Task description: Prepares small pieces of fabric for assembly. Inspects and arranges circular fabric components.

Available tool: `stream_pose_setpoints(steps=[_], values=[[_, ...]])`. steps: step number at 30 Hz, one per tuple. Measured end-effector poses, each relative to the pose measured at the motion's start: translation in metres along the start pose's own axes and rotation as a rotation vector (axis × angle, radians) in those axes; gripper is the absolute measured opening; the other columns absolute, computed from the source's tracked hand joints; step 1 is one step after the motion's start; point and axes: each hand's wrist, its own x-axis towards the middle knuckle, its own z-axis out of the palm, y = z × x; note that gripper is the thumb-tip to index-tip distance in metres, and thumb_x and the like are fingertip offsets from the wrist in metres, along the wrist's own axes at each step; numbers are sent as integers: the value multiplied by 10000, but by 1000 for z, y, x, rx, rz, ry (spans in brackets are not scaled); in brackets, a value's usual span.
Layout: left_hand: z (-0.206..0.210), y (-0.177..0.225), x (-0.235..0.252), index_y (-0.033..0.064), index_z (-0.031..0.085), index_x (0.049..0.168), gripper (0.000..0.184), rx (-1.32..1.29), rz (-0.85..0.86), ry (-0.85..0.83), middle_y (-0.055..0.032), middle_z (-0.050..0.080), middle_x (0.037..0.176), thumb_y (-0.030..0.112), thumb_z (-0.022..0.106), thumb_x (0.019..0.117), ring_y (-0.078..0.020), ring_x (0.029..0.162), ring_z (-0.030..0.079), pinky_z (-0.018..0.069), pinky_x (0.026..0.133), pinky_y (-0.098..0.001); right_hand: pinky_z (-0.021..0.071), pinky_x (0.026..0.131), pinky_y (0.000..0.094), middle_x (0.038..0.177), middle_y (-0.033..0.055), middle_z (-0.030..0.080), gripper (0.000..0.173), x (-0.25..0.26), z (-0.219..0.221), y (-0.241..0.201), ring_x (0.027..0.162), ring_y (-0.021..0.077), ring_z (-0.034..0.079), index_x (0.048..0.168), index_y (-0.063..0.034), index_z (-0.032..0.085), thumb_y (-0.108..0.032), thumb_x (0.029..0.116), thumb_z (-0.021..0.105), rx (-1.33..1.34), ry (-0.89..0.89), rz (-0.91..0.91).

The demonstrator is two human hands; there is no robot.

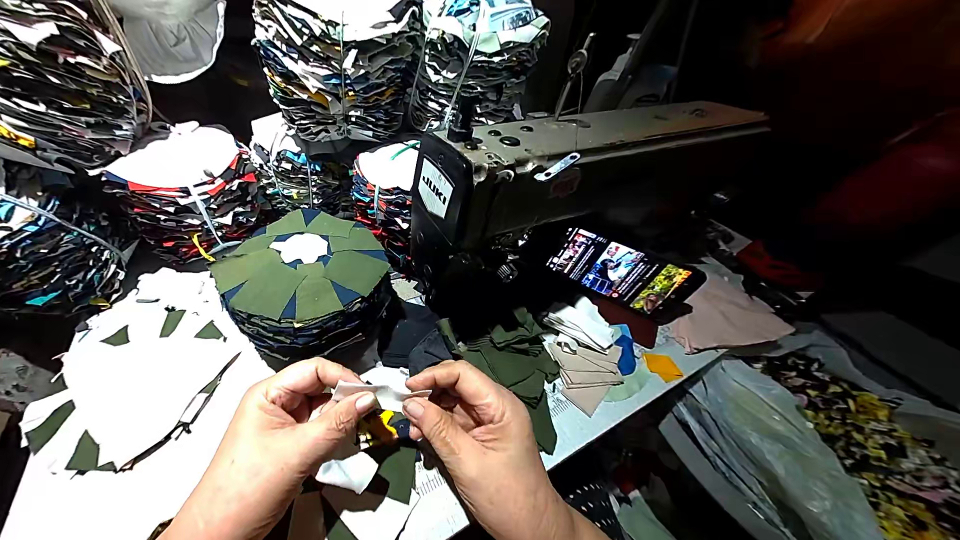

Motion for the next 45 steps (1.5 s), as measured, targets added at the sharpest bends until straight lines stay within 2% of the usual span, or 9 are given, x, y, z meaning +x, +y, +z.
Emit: stream_pose_setpoints(steps=[3, 9, 14, 21, 27, 33, 37, 42, 45], values=[[-1, 1, 1, 160, 755, 923, 90, -4, 16, 8, -56, 742, 951, 214, 798, 866, -88, 814, 698, 567, 693, -178, 598, 666, 212, 891, 74, 705, 109, -1, -1, 1, 733, 83, 676, 1050, 33, 685, 5, 946, 663, -40, -23, -15], [-2, 1, 0, 158, 747, 1027, 180, 99, 39, 32, -26, 719, 800, 179, 794, 855, -73, 664, 662, 546, 603, -164, 606, 679, 220, 912, 82, 700, 89, -2, -1, 5, 754, 91, 681, 1030, 40, 692, 8, 962, 643, -9, -37, 6], [1, -1, -2, 151, 734, 1047, 157, 132, 100, 0, 0, 711, 804, 180, 764, 896, -64, 667, 662, 562, 616, -172, 604, 811, 245, 1073, 103, 699, 205, -3, -2, 5, 915, 112, 693, 1148, 46, 672, -25, 955, 666, 36, -145, 45], [1, -3, -3, 158, 725, 1051, 128, 242, 211, -46, 34, 701, 807, 197, 735, 930, -42, 659, 644, 552, 608, -154, 565, 747, 180, 932, 38, 684, 129, -8, 10, 1, 818, 26, 646, 1051, 47, 682, -25, 944, 679, 126, -166, 184], [2, -5, -4, 160, 711, 1038, 104, 320, 284, -68, 58, 679, 772, 219, 712, 953, -23, 629, 622, 539, 577, -149, 577, 763, 193, 920, 46, 694, 68, -10, 12, 3, 836, 45, 664, 986, 31, 694, -21, 955, 663, 97, -146, 149], [-6, 10, -3, 87, 705, 980, 93, 139, 39, -190, 13, 616, 658, 111, 755, 906, -30, 552, 560, 488, 523, -164, 602, 769, 239, 960, 16, 683, 64, -11, 13, 4, 872, 100, 676, 996, -95, 706, -73, 967, 653, -63, -119, 27], [-9, 20, -1, 44, 700, 896, 43, 14, -161, -259, -39, 686, 726, 56, 734, 920, -41, 623, 621, 519, 581, -170, 598, 714, 207, 906, -23, 687, 53, -7, 12, -1, 796, 71, 677, 1009, -138, 678, -111, 984, 640, -131, -112, -7], [-8, 25, -3, 37, 712, 929, 14, 48, -110, -211, -84, 714, 987, 43, 723, 933, -106, 672, 650, 559, 562, -217, 546, 607, 157, 863, -24, 692, 111, -2, 1, -9, 684, 48, 633, 1070, -152, 713, -167, 961, 695, -98, -166, 113], [-10, 26, -3, 31, 661, 919, 72, 90, -35, -201, -60, 658, 746, 70, 673, 978, -59, 539, 539, 421, 453, -165, 589, 634, 204, 920, 23, 728, 223, 2, -10, -13, 707, 89, 674, 1125, -122, 737, -97, 903, 724, -29, -221, 202]])
